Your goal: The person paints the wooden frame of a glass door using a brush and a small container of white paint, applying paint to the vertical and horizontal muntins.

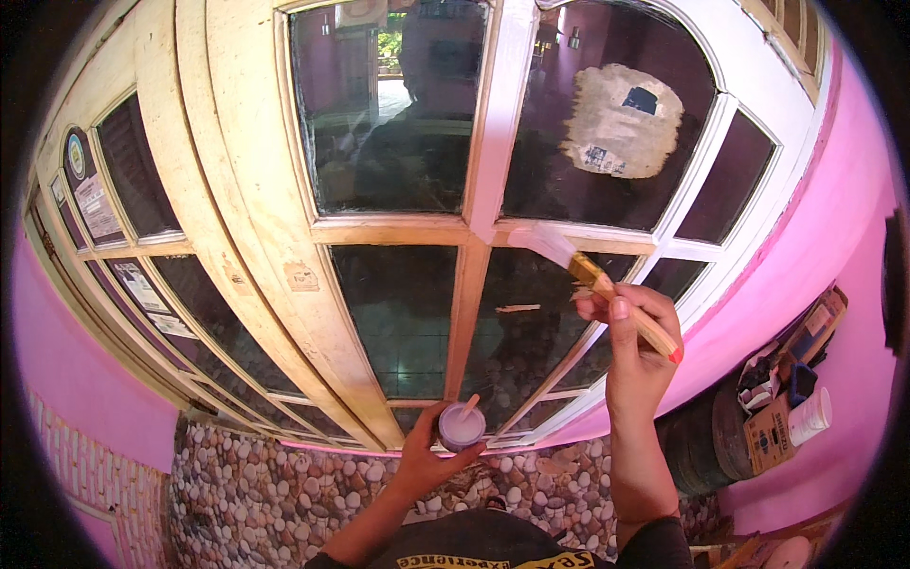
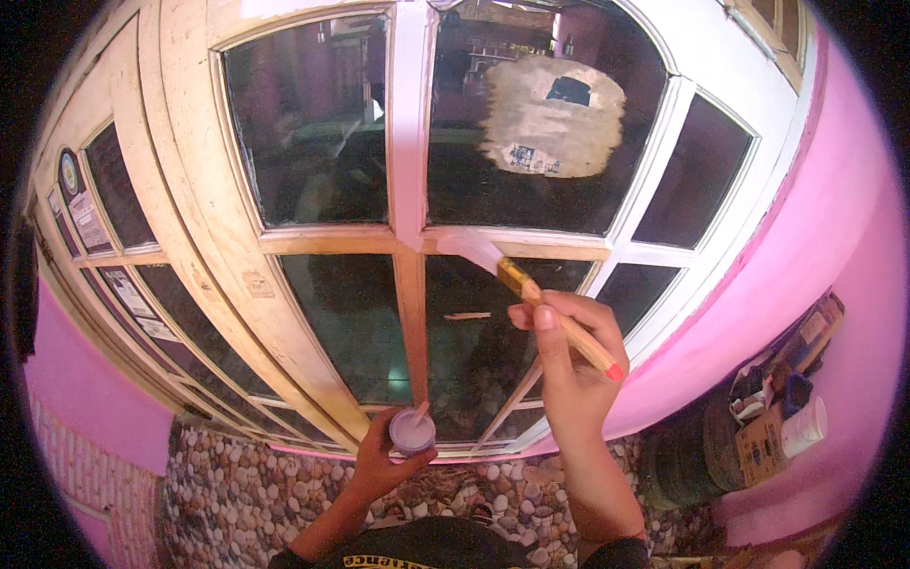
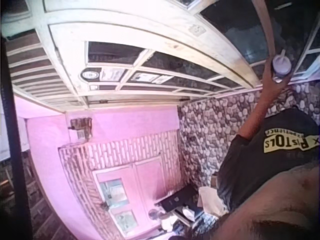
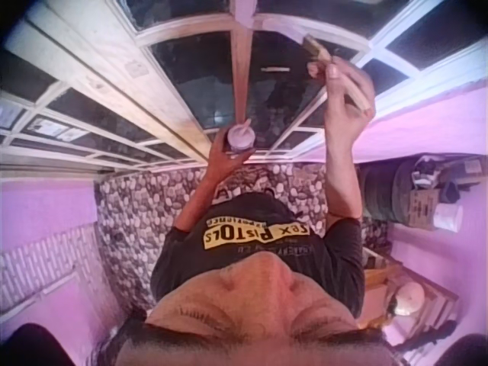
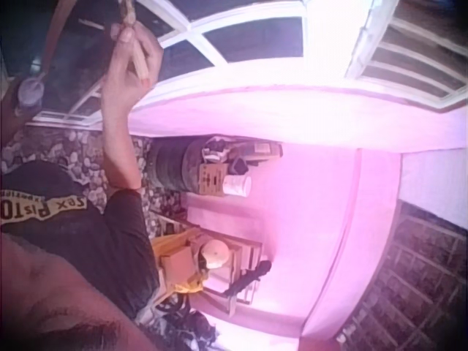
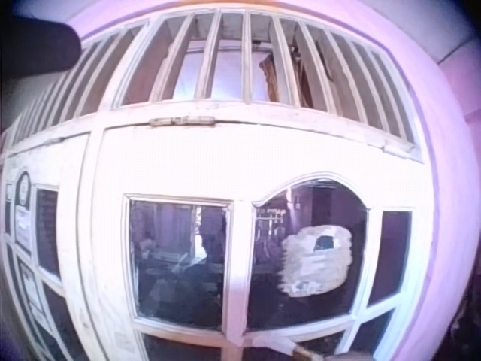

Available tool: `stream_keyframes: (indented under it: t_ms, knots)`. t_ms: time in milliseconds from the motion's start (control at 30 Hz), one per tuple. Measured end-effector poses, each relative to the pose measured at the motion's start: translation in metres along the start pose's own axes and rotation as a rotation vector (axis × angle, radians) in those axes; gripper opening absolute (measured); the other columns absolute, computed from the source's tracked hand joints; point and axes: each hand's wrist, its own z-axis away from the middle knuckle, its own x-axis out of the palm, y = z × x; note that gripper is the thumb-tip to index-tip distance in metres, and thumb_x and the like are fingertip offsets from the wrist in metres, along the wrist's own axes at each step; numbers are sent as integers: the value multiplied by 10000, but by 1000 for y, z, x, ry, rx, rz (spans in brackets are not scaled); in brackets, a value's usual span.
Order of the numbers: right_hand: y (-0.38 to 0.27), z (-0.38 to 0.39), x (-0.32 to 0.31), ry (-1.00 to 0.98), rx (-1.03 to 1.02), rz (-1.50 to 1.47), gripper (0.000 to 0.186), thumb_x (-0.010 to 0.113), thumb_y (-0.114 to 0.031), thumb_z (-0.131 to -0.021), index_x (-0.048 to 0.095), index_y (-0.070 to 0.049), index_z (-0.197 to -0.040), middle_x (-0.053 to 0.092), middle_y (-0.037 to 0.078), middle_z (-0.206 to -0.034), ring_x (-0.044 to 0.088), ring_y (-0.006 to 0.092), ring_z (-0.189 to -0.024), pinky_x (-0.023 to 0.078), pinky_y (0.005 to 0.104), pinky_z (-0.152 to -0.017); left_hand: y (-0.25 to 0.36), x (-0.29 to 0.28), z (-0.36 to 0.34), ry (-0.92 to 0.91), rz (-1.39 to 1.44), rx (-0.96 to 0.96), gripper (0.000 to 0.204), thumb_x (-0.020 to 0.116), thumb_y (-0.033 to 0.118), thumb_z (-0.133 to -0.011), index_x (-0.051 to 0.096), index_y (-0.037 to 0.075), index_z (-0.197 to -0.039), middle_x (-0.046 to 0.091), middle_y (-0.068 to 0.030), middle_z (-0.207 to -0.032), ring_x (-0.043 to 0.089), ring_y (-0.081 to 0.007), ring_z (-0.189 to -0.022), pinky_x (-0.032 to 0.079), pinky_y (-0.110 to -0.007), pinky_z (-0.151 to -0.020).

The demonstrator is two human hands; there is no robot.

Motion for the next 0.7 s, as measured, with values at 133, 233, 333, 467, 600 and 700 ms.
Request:
stream_keyframes:
  t_ms: [133, 233, 333, 467, 600, 700]
  knots:
    - [-1, 7, -10, 15, -4, -75, 155, 631, -45, -980, 593, 40, -1104, 671, 178, -1047, 718, 258, -915, 602, 357, -837, 2, -3, 7, -4, -3, -52, 752, 900, 196, -758, 469, -9, -1340, 589, -142, -1244, 605, -223, -1157, 496, -350, -992]
    - [-5, 9, -1, -54, -75, -68, 144, 629, -20, -973, 600, 44, -1098, 651, 167, -1063, 712, 254, -915, 605, 358, -842, -7, -5, 8, -37, 41, -54, 731, 878, 111, -767, 442, -2, -1343, 570, -150, -1270, 584, -234, -1203, 486, -371, -1035]
    - [-2, 6, 8, -88, -70, -111, 135, 634, -1, -964, 613, 44, -1089, 637, 160, -1064, 708, 247, -922, 604, 343, -840, -3, -4, 9, -40, -1, -86, 736, 878, 102, -763, 439, -6, -1344, 565, -153, -1277, 581, -238, -1208, 485, -377, -1041]
    - [8, 5, -6, -12, -57, -30, 129, 637, -6, -965, 617, 48, -1080, 639, 164, -1066, 708, 242, -931, 595, 319, -831, 7, -2, 14, 20, -7, -63, 785, 910, 215, -748, 464, -15, -1352, 593, -148, -1247, 609, -229, -1158, 508, -352, -985]
    - [3, 10, -23, 98, -43, 51, 131, 632, -21, -972, 610, 49, -1080, 637, 170, -1070, 710, 243, -925, 593, 321, -827, 1, -7, 19, -18, -51, -119, 740, 884, 134, -768, 431, 2, -1337, 558, -147, -1269, 583, -241, -1204, 505, -388, -1022]
    - [1, 13, -26, 149, -56, 50, 134, 623, -34, -980, 604, 46, -1085, 639, 174, -1061, 712, 245, -916, 593, 320, -822, 2, -9, 23, -24, -68, -126, 750, 885, 140, -771, 421, 6, -1344, 560, -148, -1264, 587, -242, -1194, 506, -387, -1013]
